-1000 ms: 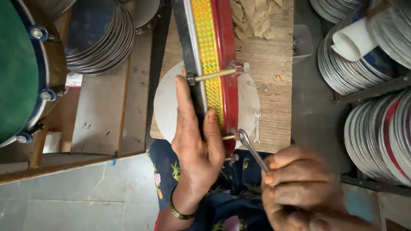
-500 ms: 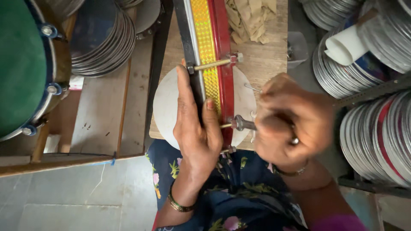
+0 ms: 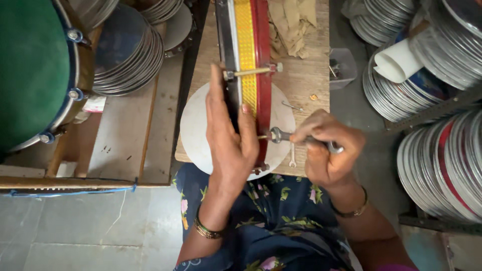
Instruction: The person repairs a small drum by hand and using a wrench. The person inserts long metal bolts through the drum's rim, positions them through the body of the instrument, and tightens the nuts using a wrench while holding the bolts in place.
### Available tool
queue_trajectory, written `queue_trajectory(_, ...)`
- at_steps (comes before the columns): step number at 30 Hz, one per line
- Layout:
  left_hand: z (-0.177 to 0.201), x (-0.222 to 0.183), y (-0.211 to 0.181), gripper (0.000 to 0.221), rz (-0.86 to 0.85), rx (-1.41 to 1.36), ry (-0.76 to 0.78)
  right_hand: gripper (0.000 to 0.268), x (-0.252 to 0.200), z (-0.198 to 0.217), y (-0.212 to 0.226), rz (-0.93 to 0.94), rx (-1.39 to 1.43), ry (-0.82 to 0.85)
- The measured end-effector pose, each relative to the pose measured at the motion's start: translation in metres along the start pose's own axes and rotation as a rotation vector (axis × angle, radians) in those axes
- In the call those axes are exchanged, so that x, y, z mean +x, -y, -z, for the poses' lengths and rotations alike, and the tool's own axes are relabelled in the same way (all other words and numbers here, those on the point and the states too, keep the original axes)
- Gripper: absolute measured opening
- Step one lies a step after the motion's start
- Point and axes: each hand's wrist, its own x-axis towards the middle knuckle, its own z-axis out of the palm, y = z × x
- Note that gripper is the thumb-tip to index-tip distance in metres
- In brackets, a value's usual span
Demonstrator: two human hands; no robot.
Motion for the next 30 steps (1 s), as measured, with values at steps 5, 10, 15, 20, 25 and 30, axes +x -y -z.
queue_trajectory(5,0.006,0.016,0.005,0.068,-0.034,0.018,0.047,0.016,-0.002,0.001,0.005,-0.045,0.012,0.082)
queue_trajectory(10,0.006,0.020,0.002,0.062,0.075,-0.003,0.078,0.018,-0.006,-0.001,0.004,-0.109,0.128,-0.008)
queue_trajectory(15,0.007,0.022,-0.002,0.063,0.138,0.040,0.066,0.008,-0.007,0.004,0.012,0.105,0.054,0.046)
queue_trajectory(20,0.013,0.028,-0.009,0.060,0.195,-0.048,0.074,0.038,-0.016,0.039,-0.002,0.223,0.368,-0.215)
queue_trajectory(25,0.017,0.011,-0.020,0.060,0.255,-0.039,0.118,0.045,-0.017,0.093,0.003,-0.131,0.668,0.106)
queue_trajectory(30,0.025,-0.019,-0.016,0.056,0.142,0.016,0.029,0.031,-0.016,0.097,0.018,-0.421,0.778,0.291)
